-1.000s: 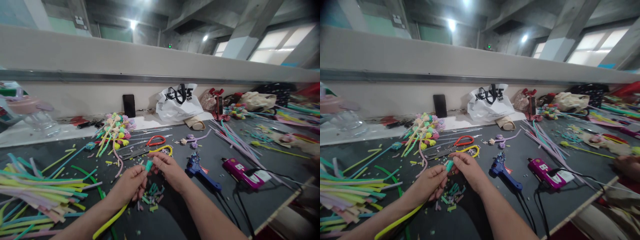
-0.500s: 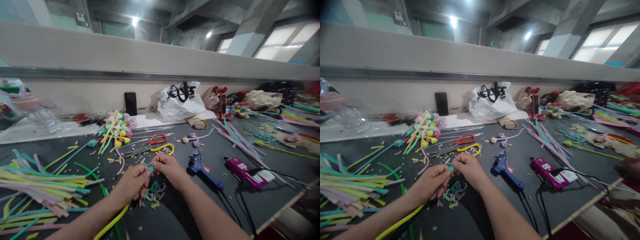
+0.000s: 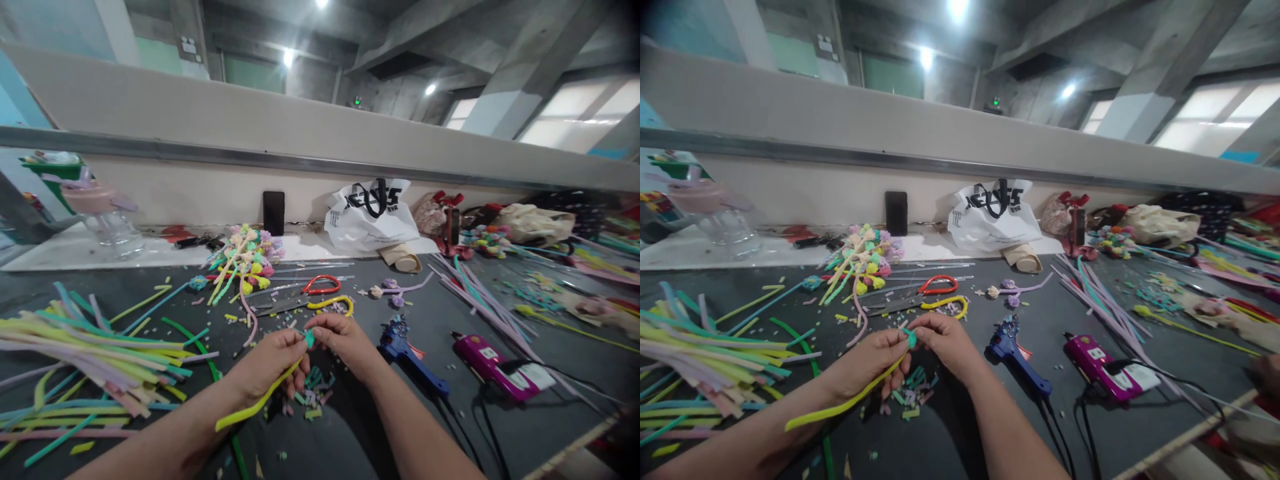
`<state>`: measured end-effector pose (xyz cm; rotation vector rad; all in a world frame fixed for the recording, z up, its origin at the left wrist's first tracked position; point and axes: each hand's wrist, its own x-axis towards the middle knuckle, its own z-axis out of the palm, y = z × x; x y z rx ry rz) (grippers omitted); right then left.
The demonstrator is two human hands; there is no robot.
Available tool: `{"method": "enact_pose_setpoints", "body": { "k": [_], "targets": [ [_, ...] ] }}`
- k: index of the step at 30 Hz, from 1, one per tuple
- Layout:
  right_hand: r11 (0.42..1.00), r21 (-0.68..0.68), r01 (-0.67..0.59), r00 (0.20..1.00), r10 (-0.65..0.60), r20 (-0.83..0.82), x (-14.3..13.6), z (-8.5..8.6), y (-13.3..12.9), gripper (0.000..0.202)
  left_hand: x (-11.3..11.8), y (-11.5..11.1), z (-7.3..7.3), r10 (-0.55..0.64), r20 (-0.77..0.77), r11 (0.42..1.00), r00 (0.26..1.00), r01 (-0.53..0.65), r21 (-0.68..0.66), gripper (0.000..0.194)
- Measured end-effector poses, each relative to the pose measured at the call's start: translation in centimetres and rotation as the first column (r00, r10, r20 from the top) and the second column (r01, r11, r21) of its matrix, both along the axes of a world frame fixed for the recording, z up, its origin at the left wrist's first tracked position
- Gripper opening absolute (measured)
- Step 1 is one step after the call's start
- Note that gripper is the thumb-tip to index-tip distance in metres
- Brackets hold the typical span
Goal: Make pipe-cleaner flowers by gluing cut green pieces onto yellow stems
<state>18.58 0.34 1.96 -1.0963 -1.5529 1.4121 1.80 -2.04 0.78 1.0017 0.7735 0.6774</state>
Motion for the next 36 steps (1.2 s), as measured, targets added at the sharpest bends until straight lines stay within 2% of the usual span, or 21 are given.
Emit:
{"method": "enact_pose_setpoints", "body": {
  "k": [3, 5, 8, 10, 12, 14, 15, 16, 18, 21, 23, 24, 26, 28, 33, 36],
  "targets": [
    [0.997, 0.058, 0.052, 0.998, -0.054, 0.023, 0.1, -0.2, 0.2, 0.025, 0.0, 0.1, 0.0, 0.046, 0.034, 0.999, 0.998, -0.047, 0.006, 0.03],
    [0.975, 0.146, 0.166, 0.986, -0.165, -0.02, 0.2, -0.3, 0.4, 0.029, 0.0, 0.3, -0.1, 0.061, 0.08, 0.998, 0.995, -0.06, -0.009, 0.029],
    [0.871, 0.269, 0.412, 0.911, -0.401, -0.096, 0.0, 0.8, 0.0, 0.029, -0.1, 0.4, -0.2, 0.076, 0.195, 0.997, 0.978, -0.072, -0.024, 0.027],
    [0.791, 0.355, 0.498, 0.861, -0.501, -0.089, -0.1, 2.9, -1.0, 0.029, -0.2, 0.6, -0.3, 0.087, 0.268, 0.995, 0.96, -0.073, -0.061, 0.025],
    [0.733, 0.486, 0.476, 0.841, -0.541, -0.008, 0.1, 5.6, -2.5, 0.032, -0.5, 0.8, -0.3, 0.102, 0.3, 0.99, 0.948, -0.068, -0.125, 0.024],
    [0.637, 0.655, 0.406, 0.758, -0.635, 0.147, 1.2, 8.2, -3.7, 0.033, -0.8, 1.0, -0.4, 0.109, 0.307, 0.984, 0.945, -0.058, -0.169, 0.024],
    [0.612, 0.706, 0.356, 0.707, -0.671, 0.224, 2.2, 9.0, -4.1, 0.036, -0.9, 1.1, -0.5, 0.11, 0.31, 0.982, 0.944, -0.055, -0.18, 0.024],
    [0.614, 0.729, 0.302, 0.663, -0.685, 0.303, 3.5, 9.3, -4.2, 0.039, -1.1, 1.3, -0.7, 0.114, 0.316, 0.981, 0.942, -0.057, -0.184, 0.024],
    [0.699, 0.668, 0.257, 0.544, -0.676, 0.498, 6.5, 8.3, -4.1, 0.047, -1.3, 1.5, -1.0, 0.125, 0.335, 0.98, 0.934, -0.064, -0.188, 0.023],
    [0.815, 0.535, 0.222, 0.233, -0.577, 0.783, 10.8, 4.1, -3.6, 0.056, -1.4, 1.8, -1.4, 0.145, 0.361, 0.977, 0.921, -0.074, -0.202, 0.021],
    [0.84, 0.475, 0.261, 0.053, -0.504, 0.862, 12.6, 1.1, -3.5, 0.058, -1.3, 1.9, -1.6, 0.156, 0.366, 0.973, 0.917, -0.079, -0.217, 0.02],
    [0.854, 0.45, 0.26, 0.023, -0.471, 0.882, 13.1, -0.1, -3.6, 0.06, -1.3, 1.9, -1.6, 0.165, 0.368, 0.971, 0.915, -0.084, -0.224, 0.019],
    [0.868, 0.426, 0.254, 0.026, -0.446, 0.894, 13.5, -1.6, -3.7, 0.06, -1.2, 1.8, -1.5, 0.183, 0.374, 0.967, 0.909, -0.097, -0.236, 0.018],
    [0.87, 0.437, 0.23, 0.073, -0.463, 0.883, 13.5, -2.1, -3.7, 0.059, -1.1, 1.7, -1.4, 0.195, 0.383, 0.964, 0.903, -0.103, -0.246, 0.017],
    [0.848, 0.468, 0.249, 0.15, -0.511, 0.847, 12.9, -1.4, -3.1, 0.057, -1.2, 1.6, -1.2, 0.216, 0.408, 0.954, 0.887, -0.104, -0.28, 0.017],
    [0.783, 0.5, 0.37, 0.248, -0.602, 0.759, 11.7, -0.1, -3.0, 0.055, -1.2, 1.6, -1.0, 0.227, 0.424, 0.95, 0.877, -0.104, -0.295, 0.016]
  ]
}}
